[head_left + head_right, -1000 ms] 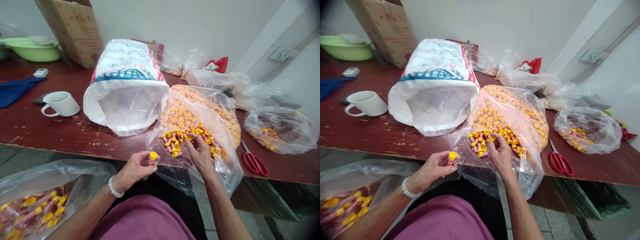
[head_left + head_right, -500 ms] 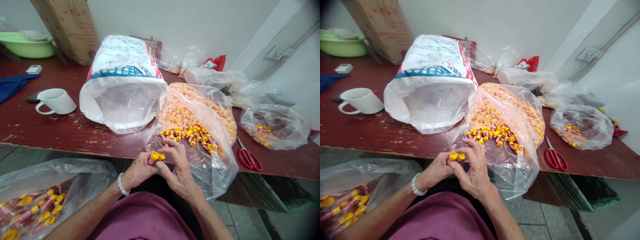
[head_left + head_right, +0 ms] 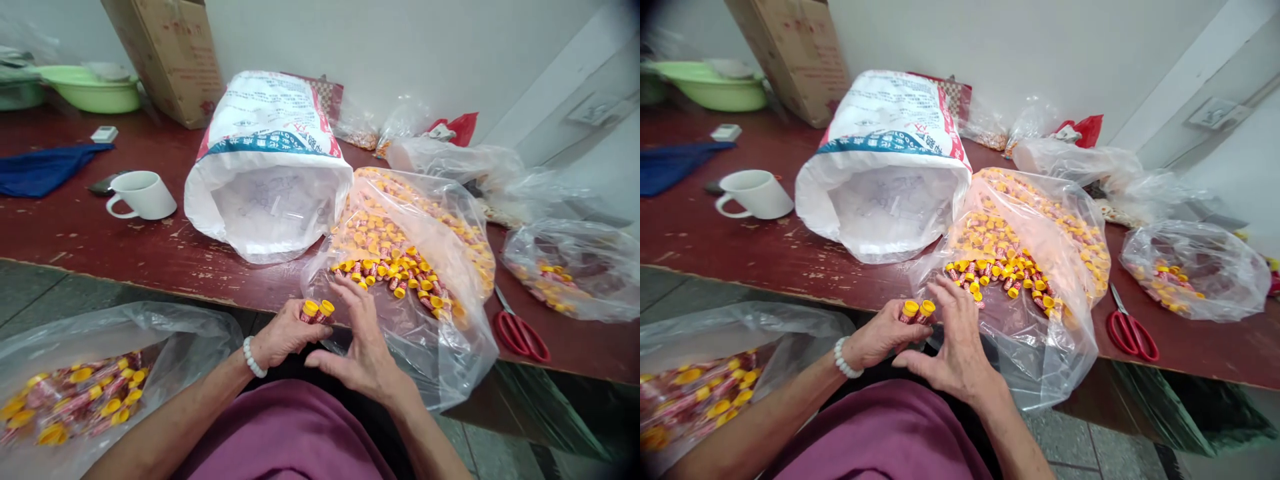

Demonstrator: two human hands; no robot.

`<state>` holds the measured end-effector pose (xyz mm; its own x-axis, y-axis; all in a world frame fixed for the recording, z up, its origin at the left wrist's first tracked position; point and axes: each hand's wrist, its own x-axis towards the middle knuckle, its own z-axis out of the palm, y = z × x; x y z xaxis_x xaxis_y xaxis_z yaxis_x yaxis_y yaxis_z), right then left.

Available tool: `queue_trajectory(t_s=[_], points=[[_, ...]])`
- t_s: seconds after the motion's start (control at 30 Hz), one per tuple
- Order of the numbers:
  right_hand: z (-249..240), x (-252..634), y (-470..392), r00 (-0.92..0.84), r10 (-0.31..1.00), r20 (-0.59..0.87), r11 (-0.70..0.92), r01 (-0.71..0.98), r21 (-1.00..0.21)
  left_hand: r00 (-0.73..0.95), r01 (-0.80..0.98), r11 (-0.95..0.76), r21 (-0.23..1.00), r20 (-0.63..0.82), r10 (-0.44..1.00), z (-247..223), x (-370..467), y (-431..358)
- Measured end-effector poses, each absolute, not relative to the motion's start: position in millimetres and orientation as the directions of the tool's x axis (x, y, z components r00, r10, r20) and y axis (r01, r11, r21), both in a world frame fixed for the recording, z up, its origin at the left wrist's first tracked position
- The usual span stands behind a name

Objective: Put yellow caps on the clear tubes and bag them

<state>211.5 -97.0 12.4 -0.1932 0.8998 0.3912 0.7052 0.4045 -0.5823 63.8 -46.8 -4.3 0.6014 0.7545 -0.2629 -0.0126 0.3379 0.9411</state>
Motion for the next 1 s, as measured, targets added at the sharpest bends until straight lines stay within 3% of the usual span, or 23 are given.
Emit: queue_trajectory(t_s=[0.2,0.33,0.47,0.77,1.0], points=[[-16.8,187.9,-94.5,-0.336,0.814,0.474,0.506,0.81,-0.297,0.615,-0.241,0.565,0.789,-0.326,0.718,-13.8,66.0,-56.2],[-27.7,182.3,-90.7,-0.449,0.73,0.515,0.614,0.762,-0.205,0.568,-0.319,0.631,0.707,-0.391,0.725,-24.2,59.3,-63.2],[-31.5,166.0,-82.1,-0.524,0.709,0.472,0.684,0.673,-0.28,0.536,-0.386,0.706,0.593,-0.479,0.695,-33.0,38.1,-68.8],[-34.9,111.2,-83.8,-0.58,0.758,0.298,0.614,0.48,-0.627,0.398,-0.527,0.595,0.607,-0.442,0.804,-31.8,-35.1,-92.9],[-36.9,98.0,-76.7,-0.604,0.734,0.312,0.647,0.479,-0.593,0.365,-0.539,0.561,0.628,-0.426,0.828,-43.7,-47.6,-99.4]])
